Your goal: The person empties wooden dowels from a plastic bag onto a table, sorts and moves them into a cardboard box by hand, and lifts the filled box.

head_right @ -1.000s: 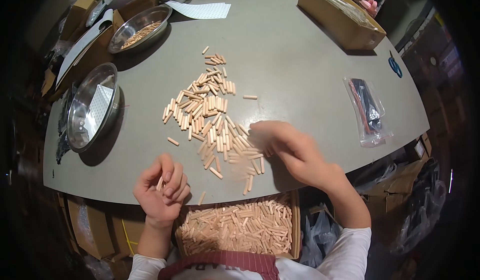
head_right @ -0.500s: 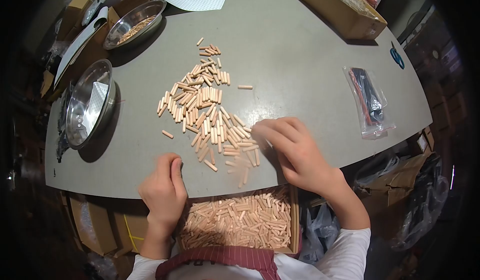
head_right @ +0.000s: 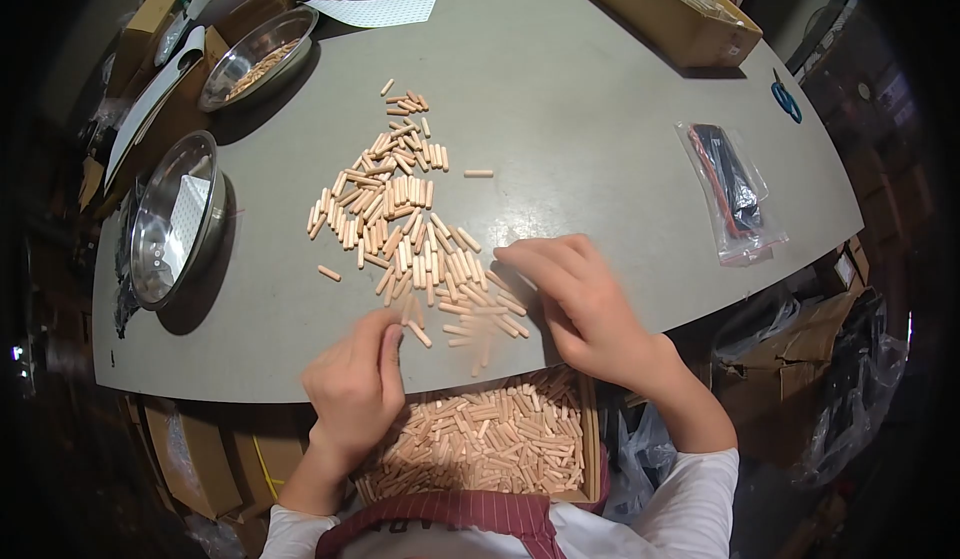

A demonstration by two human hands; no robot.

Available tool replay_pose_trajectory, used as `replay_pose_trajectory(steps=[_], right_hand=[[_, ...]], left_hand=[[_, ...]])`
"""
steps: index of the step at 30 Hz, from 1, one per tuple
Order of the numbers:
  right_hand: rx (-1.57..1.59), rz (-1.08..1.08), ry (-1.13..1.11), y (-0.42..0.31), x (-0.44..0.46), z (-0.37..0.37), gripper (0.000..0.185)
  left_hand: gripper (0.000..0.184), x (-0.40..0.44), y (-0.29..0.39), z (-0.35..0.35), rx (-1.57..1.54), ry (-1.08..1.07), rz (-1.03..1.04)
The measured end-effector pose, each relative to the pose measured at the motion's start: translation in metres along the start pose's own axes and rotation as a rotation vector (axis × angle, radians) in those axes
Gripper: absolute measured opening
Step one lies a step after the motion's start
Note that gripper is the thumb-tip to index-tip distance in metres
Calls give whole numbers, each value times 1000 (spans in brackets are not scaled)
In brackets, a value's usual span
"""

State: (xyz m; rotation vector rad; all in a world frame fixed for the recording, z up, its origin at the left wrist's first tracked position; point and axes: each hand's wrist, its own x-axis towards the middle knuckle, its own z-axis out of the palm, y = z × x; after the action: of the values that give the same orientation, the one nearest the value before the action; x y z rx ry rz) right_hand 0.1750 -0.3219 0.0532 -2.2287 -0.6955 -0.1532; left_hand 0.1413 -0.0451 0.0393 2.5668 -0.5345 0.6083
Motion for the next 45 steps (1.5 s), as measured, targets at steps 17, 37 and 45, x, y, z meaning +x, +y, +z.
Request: replay_pose_trajectory(steps=[17, 37, 45], right_hand=[[192, -37, -111, -12, -5, -11, 49], [291, 23, -173, 7, -12, -11, 68], [-35, 23, 17, 0, -27, -11, 58]], left_hand=[[15, -6, -4, -20, -430, -125, -62], [30, 2, -33, -16, -165, -101, -53], [40, 0, -29, -25, -70, -140, -75]])
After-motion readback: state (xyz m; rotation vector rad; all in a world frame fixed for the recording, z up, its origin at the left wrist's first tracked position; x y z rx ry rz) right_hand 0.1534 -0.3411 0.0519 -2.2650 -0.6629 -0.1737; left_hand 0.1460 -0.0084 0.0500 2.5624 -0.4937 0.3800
